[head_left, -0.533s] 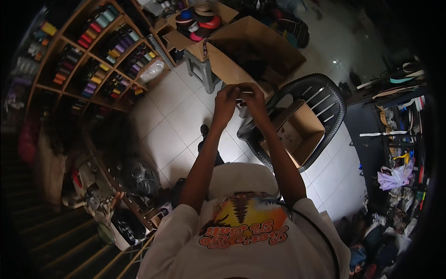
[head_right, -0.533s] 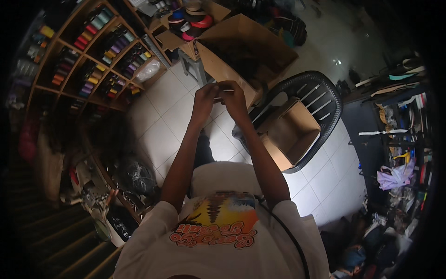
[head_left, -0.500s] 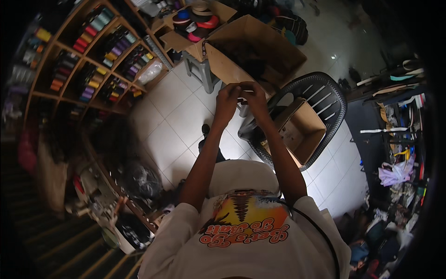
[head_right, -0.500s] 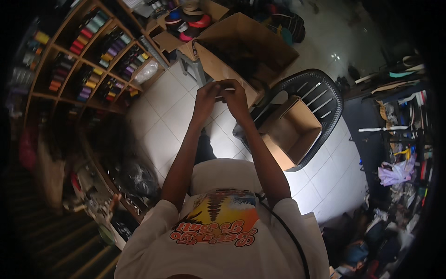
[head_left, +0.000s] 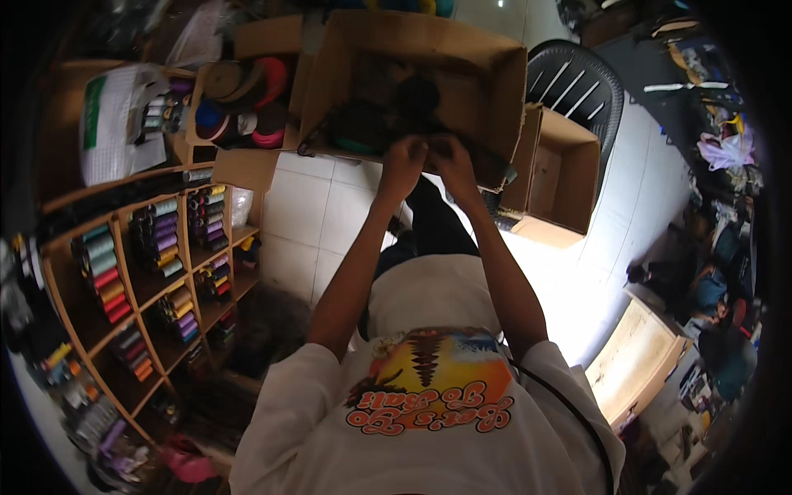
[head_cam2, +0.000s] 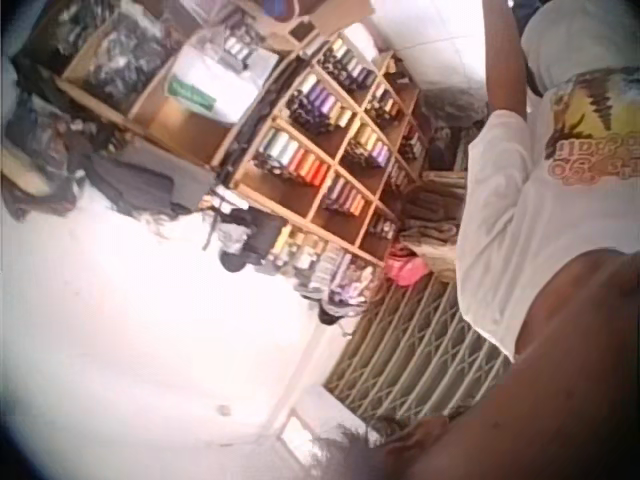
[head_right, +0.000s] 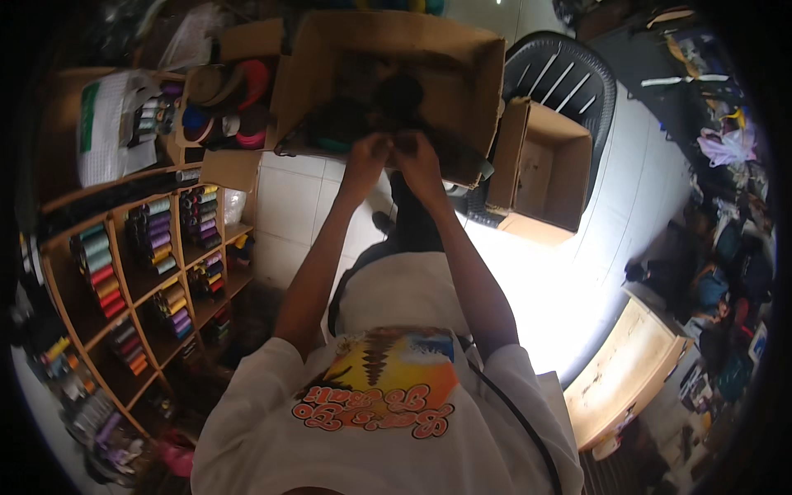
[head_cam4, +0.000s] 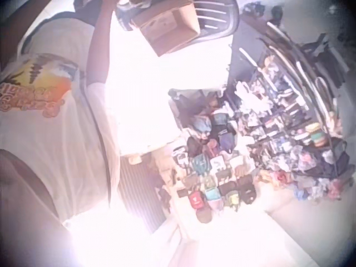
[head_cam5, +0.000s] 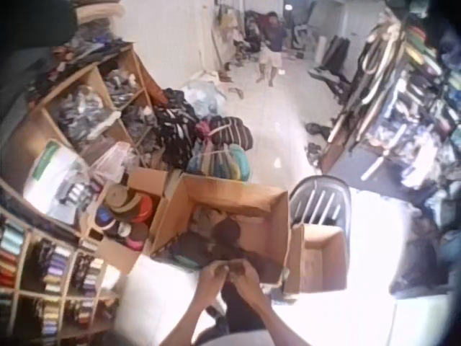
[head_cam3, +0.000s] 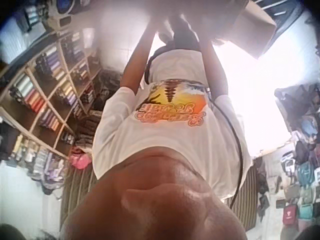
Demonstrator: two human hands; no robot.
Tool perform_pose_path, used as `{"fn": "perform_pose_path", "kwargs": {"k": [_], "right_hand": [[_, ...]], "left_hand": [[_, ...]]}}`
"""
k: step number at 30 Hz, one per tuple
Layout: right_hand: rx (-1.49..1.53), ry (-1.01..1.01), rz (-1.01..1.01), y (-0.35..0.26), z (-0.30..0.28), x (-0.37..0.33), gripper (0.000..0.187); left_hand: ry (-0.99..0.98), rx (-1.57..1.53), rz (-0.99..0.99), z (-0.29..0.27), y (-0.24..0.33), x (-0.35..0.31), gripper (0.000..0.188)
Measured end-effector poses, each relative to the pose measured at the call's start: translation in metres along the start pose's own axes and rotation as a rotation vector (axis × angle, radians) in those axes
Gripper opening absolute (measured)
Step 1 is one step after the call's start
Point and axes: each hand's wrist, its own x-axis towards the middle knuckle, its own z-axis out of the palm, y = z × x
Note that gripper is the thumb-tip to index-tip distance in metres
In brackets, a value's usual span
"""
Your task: The person organizes rolls of webbing by taking them from a cardboard box on a chair and placing them onto metal shelves among other rolls.
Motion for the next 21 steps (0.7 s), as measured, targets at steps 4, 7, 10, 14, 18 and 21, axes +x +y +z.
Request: {"fn": "perform_pose_path", "kwargs": {"k": [4, 7, 10, 14, 18, 21], "right_hand": [[-0.079, -0.001, 0.078, 0.025, 0.004, 0.067, 0.033], [-0.145, -0.025, -0.004, 0.067, -0.003, 0.099, 0.038], [-0.368, 0.037, 0.059, 0.109, 0.003, 0.148, 0.045], [-0.354, 0.144, 0.171, 0.149, -0.006, 0.216, 0.056], [-0.266, 0.200, 0.006, 0.216, -0.003, 0.273, 0.062], [-0.222, 0.188, -0.018, 0.235, -0.001, 0.296, 0.070]], "left_hand": [[-0.033, 0.143, -0.029, 0.003, -0.039, 0.063, 0.026], [-0.107, 0.197, -0.136, 0.012, -0.072, 0.095, 0.029], [-0.176, 0.288, -0.171, 0.013, -0.143, 0.143, 0.039], [-0.054, 0.540, -0.065, 0.028, -0.179, 0.211, 0.052], [-0.161, 0.448, 0.007, 0.040, -0.233, 0.256, 0.066], [-0.321, 0.591, -0.133, 0.049, -0.250, 0.270, 0.070]]}}
